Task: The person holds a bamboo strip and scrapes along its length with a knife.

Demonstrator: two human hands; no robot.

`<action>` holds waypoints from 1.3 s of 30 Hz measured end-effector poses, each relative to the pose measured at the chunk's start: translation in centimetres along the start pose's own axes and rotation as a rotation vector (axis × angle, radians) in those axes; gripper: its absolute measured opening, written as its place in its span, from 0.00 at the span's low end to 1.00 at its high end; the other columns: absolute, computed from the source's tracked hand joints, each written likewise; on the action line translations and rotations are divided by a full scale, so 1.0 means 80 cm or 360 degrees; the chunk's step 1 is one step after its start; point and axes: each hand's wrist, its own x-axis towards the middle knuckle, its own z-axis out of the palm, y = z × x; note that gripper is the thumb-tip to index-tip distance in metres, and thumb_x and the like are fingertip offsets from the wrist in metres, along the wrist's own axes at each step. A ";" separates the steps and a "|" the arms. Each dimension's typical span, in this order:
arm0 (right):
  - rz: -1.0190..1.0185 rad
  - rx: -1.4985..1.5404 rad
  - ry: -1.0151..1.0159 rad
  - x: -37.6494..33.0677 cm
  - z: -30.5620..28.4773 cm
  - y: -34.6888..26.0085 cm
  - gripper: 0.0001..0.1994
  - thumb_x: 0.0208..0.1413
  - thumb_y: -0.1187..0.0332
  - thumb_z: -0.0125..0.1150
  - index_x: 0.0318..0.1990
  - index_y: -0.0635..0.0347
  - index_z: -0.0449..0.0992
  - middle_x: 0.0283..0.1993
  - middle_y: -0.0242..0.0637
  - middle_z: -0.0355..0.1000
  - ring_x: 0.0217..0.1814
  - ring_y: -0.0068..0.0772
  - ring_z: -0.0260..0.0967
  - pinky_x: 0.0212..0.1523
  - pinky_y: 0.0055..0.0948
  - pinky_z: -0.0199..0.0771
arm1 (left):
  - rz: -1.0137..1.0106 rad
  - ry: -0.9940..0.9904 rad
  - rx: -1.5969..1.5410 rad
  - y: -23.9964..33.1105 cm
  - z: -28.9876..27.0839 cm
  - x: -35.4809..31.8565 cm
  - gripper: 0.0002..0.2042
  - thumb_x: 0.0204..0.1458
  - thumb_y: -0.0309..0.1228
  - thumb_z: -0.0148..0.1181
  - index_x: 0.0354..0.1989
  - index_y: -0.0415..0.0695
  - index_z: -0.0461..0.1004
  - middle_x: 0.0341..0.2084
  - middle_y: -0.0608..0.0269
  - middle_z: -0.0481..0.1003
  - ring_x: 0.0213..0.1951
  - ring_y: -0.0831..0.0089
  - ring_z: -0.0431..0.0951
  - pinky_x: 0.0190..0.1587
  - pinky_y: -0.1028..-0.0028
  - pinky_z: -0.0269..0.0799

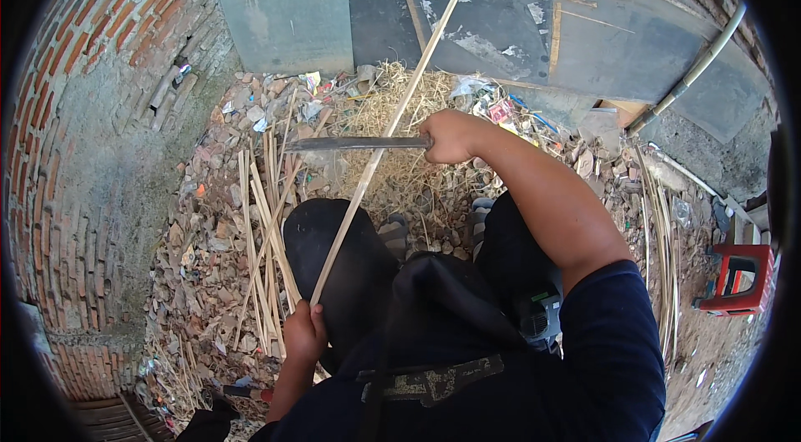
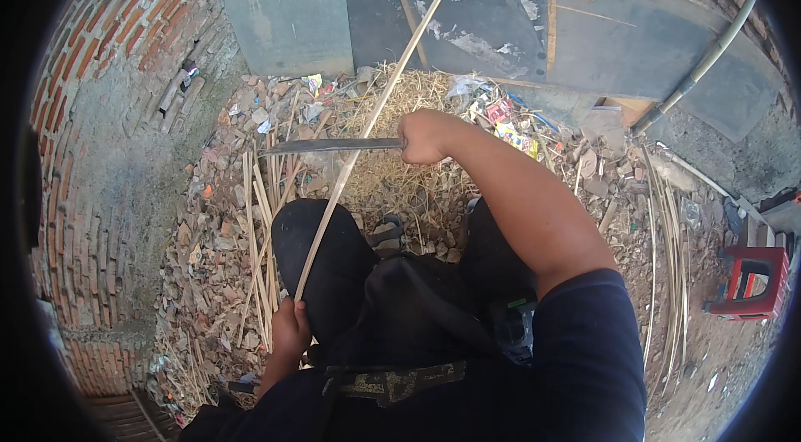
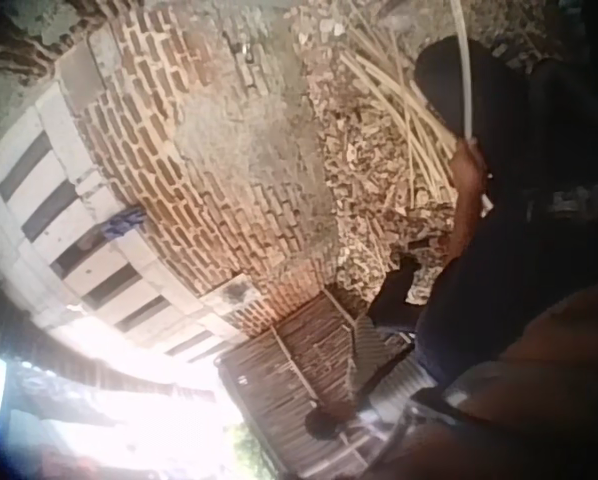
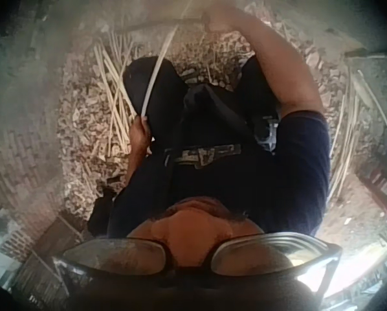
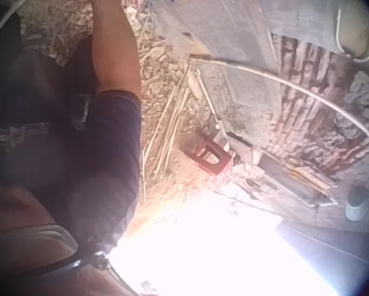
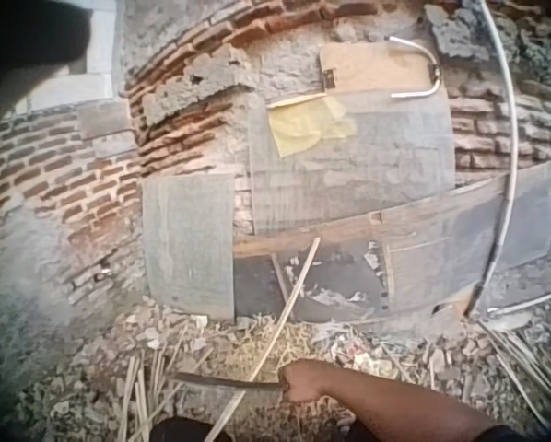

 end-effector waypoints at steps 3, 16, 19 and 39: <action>0.0016 -0.0160 0.0112 -0.005 0.010 0.002 0.16 0.42 0.61 0.64 0.38 0.60 0.81 0.33 0.50 0.78 0.41 0.54 0.78 0.44 0.47 0.77 | -0.0010 0.0007 0.0033 -0.001 -0.002 0.001 0.17 0.66 0.40 0.49 0.29 0.39 0.65 0.16 0.39 0.71 0.23 0.35 0.74 0.25 0.47 0.66; 0.0082 -0.0080 0.0111 -0.021 -0.003 -0.005 0.16 0.45 0.65 0.61 0.41 0.63 0.81 0.40 0.52 0.79 0.47 0.54 0.77 0.50 0.48 0.77 | 0.0016 -0.0054 0.0063 0.001 -0.010 0.002 0.16 0.66 0.38 0.50 0.29 0.39 0.64 0.16 0.38 0.71 0.24 0.35 0.74 0.26 0.46 0.66; -0.0032 -0.0030 0.0125 -0.028 -0.004 -0.030 0.16 0.45 0.65 0.61 0.41 0.63 0.81 0.40 0.52 0.79 0.46 0.54 0.78 0.49 0.48 0.77 | 0.0010 -0.0068 0.0023 -0.003 -0.011 0.001 0.16 0.66 0.38 0.50 0.29 0.39 0.64 0.16 0.38 0.71 0.24 0.35 0.74 0.26 0.47 0.66; 0.0134 0.0337 0.0070 -0.009 -0.011 0.020 0.16 0.44 0.64 0.62 0.40 0.62 0.82 0.38 0.52 0.79 0.44 0.53 0.78 0.47 0.47 0.77 | 0.0026 0.0009 -0.0040 -0.005 0.001 0.006 0.18 0.66 0.40 0.50 0.29 0.39 0.64 0.16 0.38 0.70 0.25 0.34 0.74 0.26 0.48 0.66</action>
